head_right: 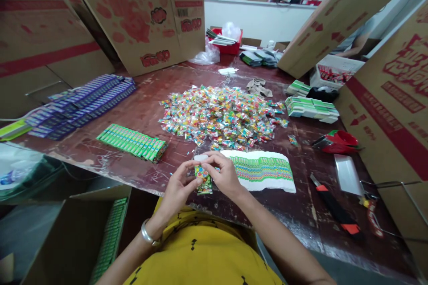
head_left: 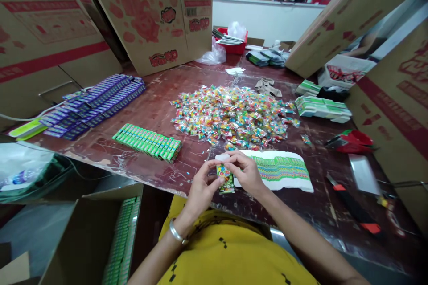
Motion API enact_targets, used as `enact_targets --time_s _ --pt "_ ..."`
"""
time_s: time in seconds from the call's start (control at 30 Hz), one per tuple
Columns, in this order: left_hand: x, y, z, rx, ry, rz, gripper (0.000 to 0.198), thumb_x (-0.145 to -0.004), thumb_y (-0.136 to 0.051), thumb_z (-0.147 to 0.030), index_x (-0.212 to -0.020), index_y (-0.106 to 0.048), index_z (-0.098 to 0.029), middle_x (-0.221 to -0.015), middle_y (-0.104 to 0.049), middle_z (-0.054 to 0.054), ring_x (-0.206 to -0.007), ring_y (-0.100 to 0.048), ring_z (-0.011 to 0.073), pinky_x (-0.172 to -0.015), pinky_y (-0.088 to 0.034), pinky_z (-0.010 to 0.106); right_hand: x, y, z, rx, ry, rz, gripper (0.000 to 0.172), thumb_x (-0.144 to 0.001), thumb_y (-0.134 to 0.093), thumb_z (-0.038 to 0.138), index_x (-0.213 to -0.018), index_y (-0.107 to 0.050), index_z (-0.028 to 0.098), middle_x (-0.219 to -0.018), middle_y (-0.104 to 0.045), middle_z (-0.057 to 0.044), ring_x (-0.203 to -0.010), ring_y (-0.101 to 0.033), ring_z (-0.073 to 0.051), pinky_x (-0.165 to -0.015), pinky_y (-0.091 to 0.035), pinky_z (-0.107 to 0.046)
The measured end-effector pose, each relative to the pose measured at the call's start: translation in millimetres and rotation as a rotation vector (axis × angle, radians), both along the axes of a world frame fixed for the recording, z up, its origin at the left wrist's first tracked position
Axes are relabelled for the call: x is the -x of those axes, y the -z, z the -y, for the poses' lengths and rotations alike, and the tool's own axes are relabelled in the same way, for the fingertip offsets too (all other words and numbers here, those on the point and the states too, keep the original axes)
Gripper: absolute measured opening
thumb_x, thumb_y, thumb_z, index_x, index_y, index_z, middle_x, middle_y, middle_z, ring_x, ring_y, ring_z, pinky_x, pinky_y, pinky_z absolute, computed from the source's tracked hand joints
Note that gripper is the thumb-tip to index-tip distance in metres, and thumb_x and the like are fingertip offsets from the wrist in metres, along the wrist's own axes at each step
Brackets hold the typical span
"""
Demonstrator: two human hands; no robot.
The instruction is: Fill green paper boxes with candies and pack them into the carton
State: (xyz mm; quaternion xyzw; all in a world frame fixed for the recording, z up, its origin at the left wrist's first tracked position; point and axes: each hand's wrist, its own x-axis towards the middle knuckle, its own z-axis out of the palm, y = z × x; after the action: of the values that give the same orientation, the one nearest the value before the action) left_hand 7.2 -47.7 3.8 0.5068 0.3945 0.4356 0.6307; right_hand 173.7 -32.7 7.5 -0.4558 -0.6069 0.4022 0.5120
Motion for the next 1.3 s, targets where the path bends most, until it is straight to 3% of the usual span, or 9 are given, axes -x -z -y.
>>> enact_targets --time_s 0.1,0.27,0.57,0.7,0.77,0.9,1.03,1.17,1.3 --pt "-1.8 -1.6 -0.5 0.021 -0.063 0.053 0.043 -0.080 -0.070 -0.022 -0.115 -0.045 -0.025 -0.106 -0.060 0.002 -0.077 -0.064 0.0098 -0.073 -0.051 0.022 4.5 1.6 -2.0 0.075 0.021 -0.128 0.020 -0.082 -0.070 0.034 -0.094 -0.061 0.021 -0.092 -0.067 -0.003 -0.085 -0.064 -0.016 -0.074 -0.052 -0.027" --pt "-1.3 3.0 1.4 -0.004 -0.131 -0.035 0.043 -0.078 -0.070 -0.019 -0.112 -0.044 -0.025 -0.105 -0.054 0.000 -0.074 -0.063 0.0075 -0.070 -0.051 0.020 3.8 -1.2 -10.8 0.219 -0.047 -0.093 0.025 -0.075 -0.075 0.037 -0.079 -0.061 0.018 -0.081 -0.064 -0.001 -0.071 -0.059 -0.012 -0.065 -0.047 -0.024" --pt "6.7 1.9 3.5 -0.082 -0.031 -0.176 0.055 -0.083 -0.064 -0.018 -0.133 -0.044 -0.028 -0.114 -0.055 0.005 -0.077 -0.065 0.0108 -0.075 -0.054 0.026 -6.0 -10.3 -30.4 0.349 -0.159 -0.054 0.031 -0.068 -0.079 0.041 -0.068 -0.065 0.014 -0.077 -0.067 -0.004 -0.069 -0.059 -0.013 -0.064 -0.046 -0.025" --pt "9.8 -1.1 3.1 -0.026 -0.038 -0.147 0.048 -0.083 -0.064 -0.020 -0.129 -0.052 -0.025 -0.117 -0.057 0.006 -0.081 -0.065 0.0127 -0.075 -0.054 0.025 -4.5 -14.3 -19.8 0.133 -0.134 0.116 0.030 -0.084 -0.064 0.042 -0.069 -0.063 0.016 -0.084 -0.068 -0.005 -0.079 -0.063 -0.015 -0.075 -0.050 -0.029" --pt "12.5 -0.3 0.2 -0.024 -0.057 -0.107 0.041 -0.083 -0.065 -0.022 -0.122 -0.056 -0.022 -0.117 -0.060 0.007 -0.093 -0.065 0.0174 -0.078 -0.054 0.026 -6.0 -18.7 -11.5 0.013 -0.194 0.268 0.026 -0.086 -0.062 0.044 -0.085 -0.067 0.018 -0.100 -0.068 -0.007 -0.095 -0.063 -0.018 -0.087 -0.051 -0.033" --pt "15.2 7.8 -6.8 0.023 -0.084 0.008 0.043 -0.081 -0.069 -0.027 -0.119 -0.052 -0.020 -0.112 -0.064 0.009 -0.097 -0.064 0.0201 -0.077 -0.054 0.028 -9.9 -20.0 -0.6 -0.207 -0.327 0.665 0.084 -0.067 -0.079 0.047 -0.138 -0.045 0.020 -0.145 -0.043 -0.012 -0.136 -0.039 -0.028 -0.113 -0.036 -0.048" --pt "15.5 16.9 -11.1 0.036 -0.152 -0.023 0.049 -0.078 -0.072 -0.029 -0.121 -0.050 -0.019 -0.101 -0.064 0.006 -0.089 -0.064 0.0164 -0.079 -0.052 0.028 -4.6 -3.3 -2.0 -0.383 -0.214 0.808 0.075 -0.074 -0.071 0.039 -0.139 -0.042 0.016 -0.146 -0.042 -0.014 -0.140 -0.032 -0.029 -0.118 -0.029 -0.050" --pt "27.2 14.9 -21.2 -0.073 -0.169 -0.347 0.028 -0.081 -0.068 -0.038 -0.094 -0.059 -0.016 -0.083 -0.064 0.004 -0.074 -0.061 0.0155 -0.071 -0.050 0.028 9.6 11.6 -7.5 -0.406 -0.126 0.799 0.082 -0.075 -0.071 0.044 -0.143 -0.036 0.016 -0.144 -0.044 -0.014 -0.140 -0.034 -0.029 -0.117 -0.032 -0.050" --pt "49.6 4.9 -43.9 -0.393 -0.380 -1.063 0.019 -0.086 -0.060 -0.037 -0.092 -0.060 -0.019 -0.087 -0.064 0.006 -0.085 -0.060 0.0226 -0.076 -0.047 0.034 9.3 12.4 -14.8 -0.356 -0.082 0.815 0.093 -0.076 -0.072 0.048 -0.150 -0.024 0.017 -0.150 -0.036 -0.013 -0.141 -0.031 -0.028 -0.117 -0.033 -0.048"
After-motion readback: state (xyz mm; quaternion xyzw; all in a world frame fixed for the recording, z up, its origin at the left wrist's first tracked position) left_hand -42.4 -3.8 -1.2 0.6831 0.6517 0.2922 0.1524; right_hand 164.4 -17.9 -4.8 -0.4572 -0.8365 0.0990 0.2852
